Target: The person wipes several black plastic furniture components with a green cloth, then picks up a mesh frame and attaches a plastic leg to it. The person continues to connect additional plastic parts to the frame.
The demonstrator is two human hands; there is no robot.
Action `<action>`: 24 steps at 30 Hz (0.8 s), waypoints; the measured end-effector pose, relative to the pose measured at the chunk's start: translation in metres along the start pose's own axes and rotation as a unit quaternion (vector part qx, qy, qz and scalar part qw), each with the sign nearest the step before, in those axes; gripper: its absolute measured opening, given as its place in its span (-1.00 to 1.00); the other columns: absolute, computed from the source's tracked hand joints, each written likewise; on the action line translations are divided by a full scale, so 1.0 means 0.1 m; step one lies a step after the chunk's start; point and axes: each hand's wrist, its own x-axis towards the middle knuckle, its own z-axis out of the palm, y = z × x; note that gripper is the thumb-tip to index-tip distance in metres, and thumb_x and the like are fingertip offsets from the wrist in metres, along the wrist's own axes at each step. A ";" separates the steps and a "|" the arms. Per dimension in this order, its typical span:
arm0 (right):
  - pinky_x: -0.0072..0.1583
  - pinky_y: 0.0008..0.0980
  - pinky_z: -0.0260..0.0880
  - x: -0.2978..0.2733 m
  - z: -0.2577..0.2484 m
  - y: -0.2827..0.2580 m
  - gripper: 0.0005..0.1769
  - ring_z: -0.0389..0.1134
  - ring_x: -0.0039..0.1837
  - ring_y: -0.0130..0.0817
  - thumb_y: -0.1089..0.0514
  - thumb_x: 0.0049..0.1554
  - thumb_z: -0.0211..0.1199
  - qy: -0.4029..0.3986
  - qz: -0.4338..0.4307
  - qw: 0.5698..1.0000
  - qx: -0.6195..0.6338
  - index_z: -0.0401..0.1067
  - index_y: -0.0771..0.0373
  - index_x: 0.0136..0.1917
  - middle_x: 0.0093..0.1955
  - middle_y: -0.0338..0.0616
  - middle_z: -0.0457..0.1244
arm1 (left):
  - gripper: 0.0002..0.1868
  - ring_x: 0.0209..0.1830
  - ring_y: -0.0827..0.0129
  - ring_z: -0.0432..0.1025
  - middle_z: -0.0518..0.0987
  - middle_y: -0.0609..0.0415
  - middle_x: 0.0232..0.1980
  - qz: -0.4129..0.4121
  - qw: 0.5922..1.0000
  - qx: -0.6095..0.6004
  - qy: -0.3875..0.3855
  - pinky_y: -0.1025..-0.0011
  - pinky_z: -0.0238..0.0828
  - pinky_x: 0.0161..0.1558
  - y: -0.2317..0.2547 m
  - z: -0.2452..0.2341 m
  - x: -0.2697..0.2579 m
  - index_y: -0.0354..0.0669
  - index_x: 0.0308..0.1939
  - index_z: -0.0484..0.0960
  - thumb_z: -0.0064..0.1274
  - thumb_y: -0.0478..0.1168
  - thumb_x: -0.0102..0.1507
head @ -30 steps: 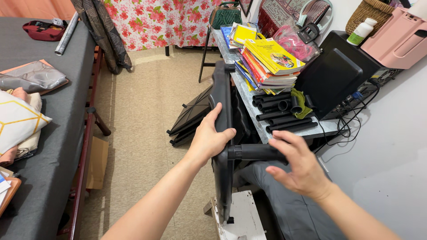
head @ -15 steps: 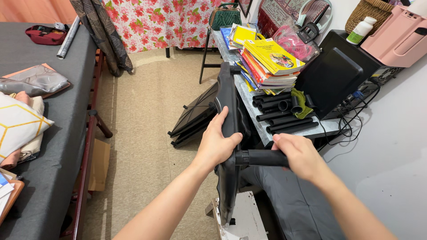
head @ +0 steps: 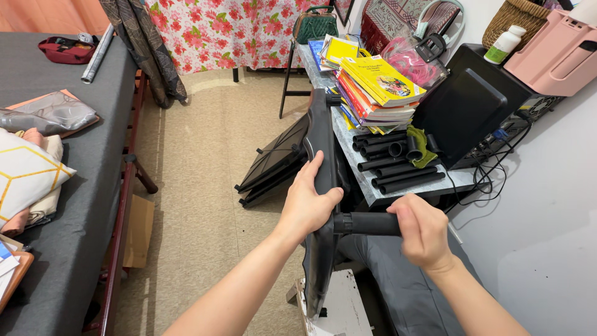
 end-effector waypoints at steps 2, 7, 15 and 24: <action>-0.26 -0.31 0.27 0.07 -0.04 -0.06 -0.67 0.27 -0.39 -0.27 0.13 0.27 0.03 -0.052 0.143 0.988 0.020 0.46 0.33 -0.23 -0.42 -0.07 0.24 | -0.05 0.56 0.06 0.14 0.23 -0.23 0.54 -0.019 1.000 -0.003 0.000 0.32 0.08 0.45 0.00 0.00 -0.01 -0.07 0.51 0.25 0.24 -0.11 0.04; -0.23 -0.23 0.33 0.26 -0.15 -0.34 -0.56 0.41 -0.34 -0.16 -0.05 0.36 0.01 -0.189 0.377 0.906 0.040 0.49 0.33 -0.09 -0.31 0.11 0.35 | -0.07 0.50 0.13 0.24 0.34 -0.16 0.49 -0.013 1.000 -0.012 0.007 0.35 0.14 0.42 0.05 -0.08 -0.02 -0.07 0.49 0.28 0.25 -0.13 0.03; 0.02 -0.25 0.46 0.14 -0.02 -0.17 -0.67 0.39 0.01 -0.01 0.07 0.24 0.21 -0.034 -0.243 0.968 -0.043 0.37 0.37 0.14 0.12 0.11 0.26 | -0.06 0.29 0.25 0.48 0.48 -0.06 0.39 -0.066 0.997 -0.043 -0.010 0.43 0.34 0.27 0.09 -0.22 0.03 -0.05 0.50 0.26 0.20 -0.18 0.01; -0.25 -0.30 0.33 0.25 0.04 -0.23 -0.78 0.31 -0.39 -0.27 0.17 0.26 0.06 -0.117 0.155 0.981 0.011 0.47 0.31 -0.11 -0.37 -0.02 0.28 | -0.10 0.15 0.27 0.53 0.47 0.00 0.41 -0.067 0.996 -0.042 0.027 0.43 0.38 0.21 0.04 -0.20 0.03 -0.05 0.48 0.30 0.16 -0.19 0.02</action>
